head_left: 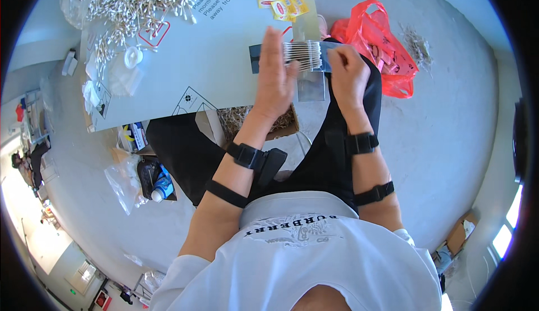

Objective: Packaging cotton swabs by aligning them and placing them into containers.

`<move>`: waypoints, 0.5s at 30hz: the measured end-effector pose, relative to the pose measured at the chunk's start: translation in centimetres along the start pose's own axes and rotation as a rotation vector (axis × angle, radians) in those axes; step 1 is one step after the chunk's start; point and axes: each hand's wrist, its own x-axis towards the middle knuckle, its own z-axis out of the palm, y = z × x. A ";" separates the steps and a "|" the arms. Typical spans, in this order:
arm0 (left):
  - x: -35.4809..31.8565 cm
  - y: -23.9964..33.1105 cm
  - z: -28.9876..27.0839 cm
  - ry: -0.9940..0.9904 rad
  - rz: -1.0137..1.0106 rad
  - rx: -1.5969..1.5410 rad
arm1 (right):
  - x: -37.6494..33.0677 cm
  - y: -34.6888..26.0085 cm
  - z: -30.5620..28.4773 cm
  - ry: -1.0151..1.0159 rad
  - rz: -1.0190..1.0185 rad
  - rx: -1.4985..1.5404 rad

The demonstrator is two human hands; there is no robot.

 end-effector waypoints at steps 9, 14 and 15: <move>1.4 1.4 0.4 0.295 -0.216 -0.689 | -4.5 1.3 0.6 0.230 0.694 0.732; 2.4 1.4 1.0 0.335 -0.209 -0.700 | -4.6 2.2 1.0 0.054 0.990 0.906; 2.6 1.4 1.2 0.342 -0.208 -0.700 | -4.3 2.4 1.2 0.083 0.947 1.003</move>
